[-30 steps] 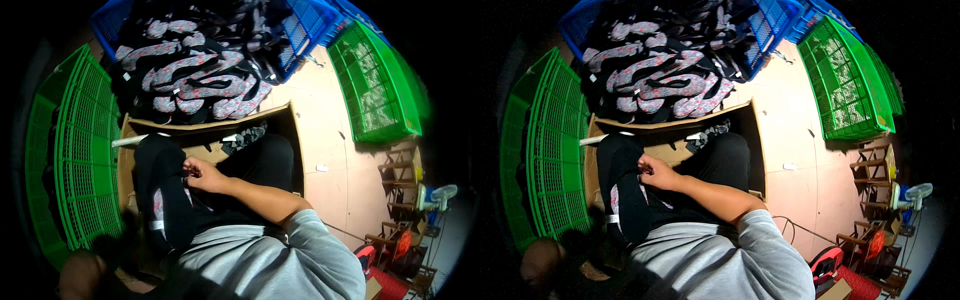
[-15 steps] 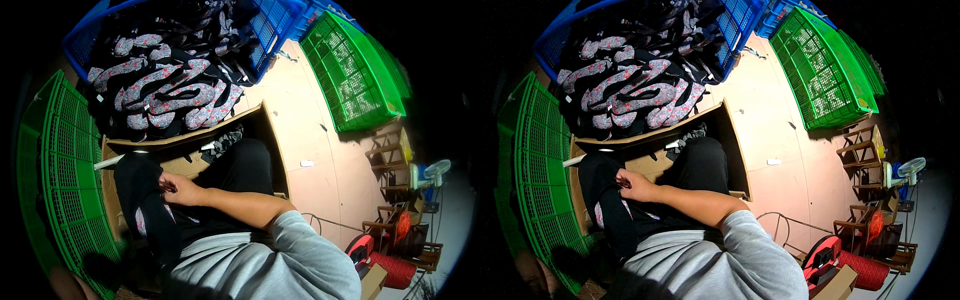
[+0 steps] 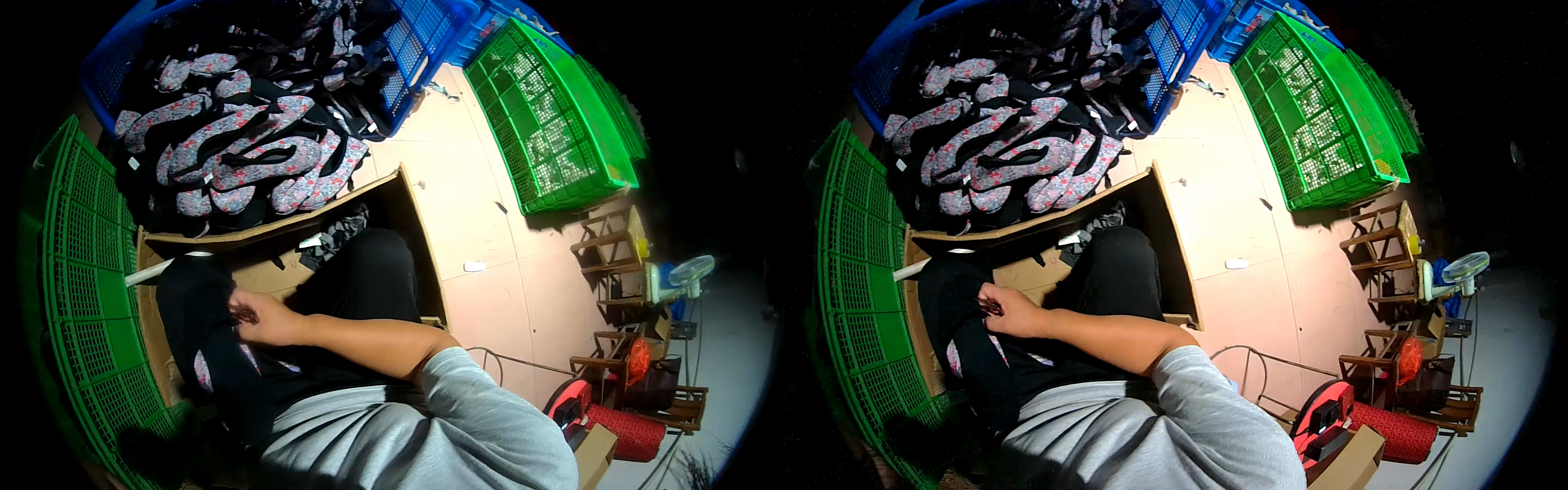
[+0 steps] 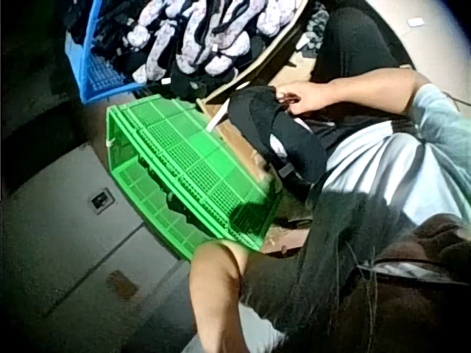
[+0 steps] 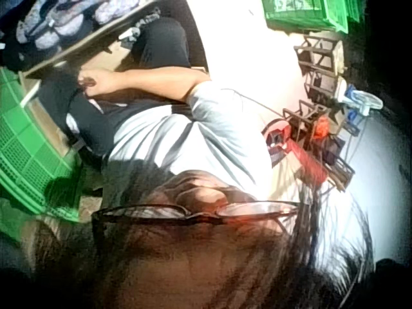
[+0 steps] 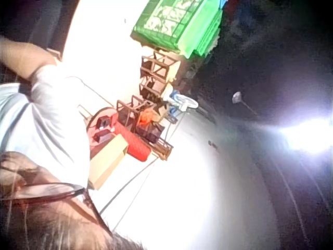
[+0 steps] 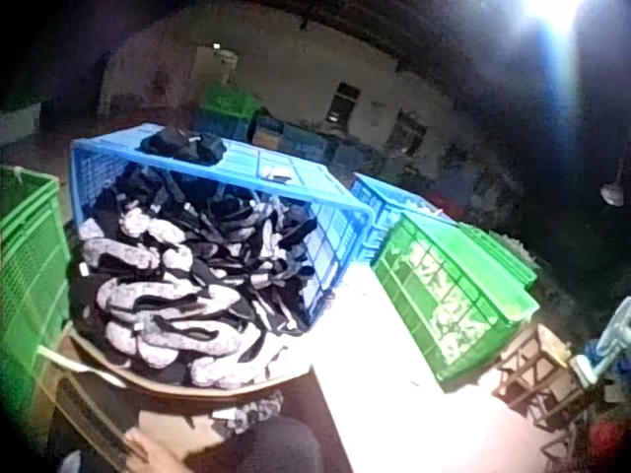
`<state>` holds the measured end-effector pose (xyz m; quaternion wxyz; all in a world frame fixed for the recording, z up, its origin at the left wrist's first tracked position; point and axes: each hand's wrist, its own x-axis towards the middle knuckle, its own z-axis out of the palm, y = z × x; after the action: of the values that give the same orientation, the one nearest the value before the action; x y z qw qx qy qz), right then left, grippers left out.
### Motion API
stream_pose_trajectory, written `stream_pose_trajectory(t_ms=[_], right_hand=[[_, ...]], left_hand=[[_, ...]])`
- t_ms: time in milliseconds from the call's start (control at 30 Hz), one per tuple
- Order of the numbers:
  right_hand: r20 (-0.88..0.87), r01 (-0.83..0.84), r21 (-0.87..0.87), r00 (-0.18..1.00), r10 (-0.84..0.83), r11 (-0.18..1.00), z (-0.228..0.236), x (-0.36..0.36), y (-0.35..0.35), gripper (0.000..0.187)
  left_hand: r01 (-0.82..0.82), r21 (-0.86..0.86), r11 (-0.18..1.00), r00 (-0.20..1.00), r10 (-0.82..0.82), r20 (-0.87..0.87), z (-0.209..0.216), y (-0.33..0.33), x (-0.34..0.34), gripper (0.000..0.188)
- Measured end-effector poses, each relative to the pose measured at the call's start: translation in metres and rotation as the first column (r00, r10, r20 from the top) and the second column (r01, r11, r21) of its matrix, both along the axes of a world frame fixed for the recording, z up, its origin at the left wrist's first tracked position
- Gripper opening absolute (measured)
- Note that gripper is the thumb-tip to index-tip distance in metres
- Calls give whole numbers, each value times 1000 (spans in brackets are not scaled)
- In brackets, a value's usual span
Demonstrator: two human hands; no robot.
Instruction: The person sits on the floor and sews the sole of a slipper using a needle and thread. They pick up a slipper from a blue crate, stitch the sole, and place the finished item into a green crate. The person also briefly handles a white insole with handwritten text.
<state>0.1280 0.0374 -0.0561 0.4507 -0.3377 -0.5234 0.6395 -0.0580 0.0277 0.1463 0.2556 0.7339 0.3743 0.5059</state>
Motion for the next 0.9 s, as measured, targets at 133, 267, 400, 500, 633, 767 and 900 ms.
stream_pose_trajectory(t_ms=[133,267,400,500,633,767,900], right_hand=[[25,6,6,1000,-6,1000,-3,-4,0,26],[14,17,24,1000,-18,1000,-13,-5,1,26],[2,2,-6,1000,-2,1000,-8,-5,0,26],[12,1,12,1000,-1,1000,-6,-4,-1,25],[-1,-4,-19,1000,4,1000,-6,0,-2,25],[31,-2,20,1000,1,1000,8,4,-6,27],[30,-114,-8,993,114,993,15,8,-7,33]], left_hand=[[-11,-6,1000,1000,10,-16,-6,3,4,31],[-8,2,1000,1000,8,-30,-8,5,9,32],[-22,9,1000,998,22,-55,-6,5,10,34],[-31,15,999,998,32,-61,-6,2,11,35],[-25,21,999,997,27,-77,-6,4,14,36],[-74,59,996,992,79,-95,3,-2,3,38],[-173,245,954,968,210,-135,48,-13,-27,39]])
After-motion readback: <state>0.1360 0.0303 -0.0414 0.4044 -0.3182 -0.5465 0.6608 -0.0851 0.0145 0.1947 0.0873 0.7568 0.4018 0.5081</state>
